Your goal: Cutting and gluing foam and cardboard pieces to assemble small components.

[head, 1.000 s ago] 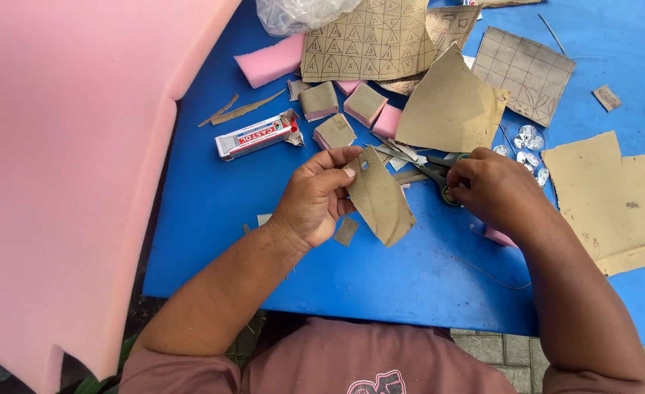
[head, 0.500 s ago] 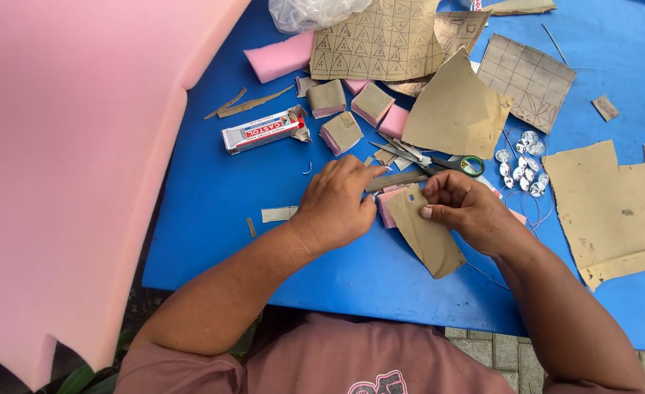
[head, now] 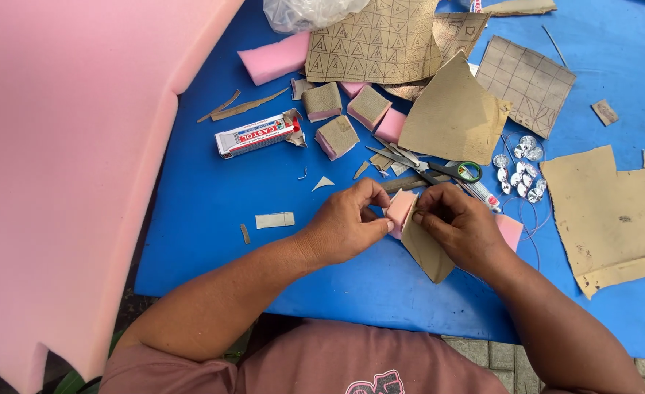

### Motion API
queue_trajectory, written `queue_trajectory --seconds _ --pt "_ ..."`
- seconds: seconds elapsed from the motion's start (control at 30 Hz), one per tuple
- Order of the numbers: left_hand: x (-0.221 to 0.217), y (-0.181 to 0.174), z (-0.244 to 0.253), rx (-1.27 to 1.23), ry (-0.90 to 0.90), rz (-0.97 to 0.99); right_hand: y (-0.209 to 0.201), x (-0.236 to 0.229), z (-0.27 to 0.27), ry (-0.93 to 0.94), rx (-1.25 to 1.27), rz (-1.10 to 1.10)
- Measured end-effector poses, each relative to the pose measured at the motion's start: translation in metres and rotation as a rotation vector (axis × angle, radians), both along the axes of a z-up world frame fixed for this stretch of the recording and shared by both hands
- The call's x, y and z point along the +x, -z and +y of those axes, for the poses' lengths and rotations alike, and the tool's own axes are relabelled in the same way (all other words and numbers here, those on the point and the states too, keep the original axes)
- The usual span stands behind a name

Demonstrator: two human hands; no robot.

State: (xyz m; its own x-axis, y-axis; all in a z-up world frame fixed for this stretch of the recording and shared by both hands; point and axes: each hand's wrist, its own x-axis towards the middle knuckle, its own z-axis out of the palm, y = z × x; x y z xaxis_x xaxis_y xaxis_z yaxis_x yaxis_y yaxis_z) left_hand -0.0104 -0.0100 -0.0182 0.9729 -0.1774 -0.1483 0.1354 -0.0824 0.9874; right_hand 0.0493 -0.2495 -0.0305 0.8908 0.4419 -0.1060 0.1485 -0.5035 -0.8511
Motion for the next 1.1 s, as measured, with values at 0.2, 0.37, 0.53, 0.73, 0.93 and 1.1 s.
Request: queue_trajectory --seconds 0.2,0.37,0.53,0.73,0.93,1.1 --pt "-0.002 0.017 -0.01 -0.323 0.023 -0.03 -0.001 -0.002 0.001 0.026 0.171 -0.072" --pt "-0.004 0.01 -0.014 -0.271 0.021 -0.009 -0.01 -0.005 0.004 -0.013 0.201 -0.106" --pt "-0.008 0.001 -0.014 -0.136 -0.001 -0.081 -0.021 -0.007 0.005 -0.016 0.253 -0.145" --pt "-0.004 0.001 -0.013 -0.145 0.029 -0.109 -0.021 -0.002 0.004 -0.052 0.342 -0.159" --pt "-0.002 0.005 -0.014 -0.157 0.02 -0.123 -0.009 -0.001 -0.005 -0.07 0.473 -0.105" --pt "-0.004 0.0 -0.014 -0.139 0.039 -0.127 -0.012 0.001 -0.005 -0.108 0.478 -0.099"
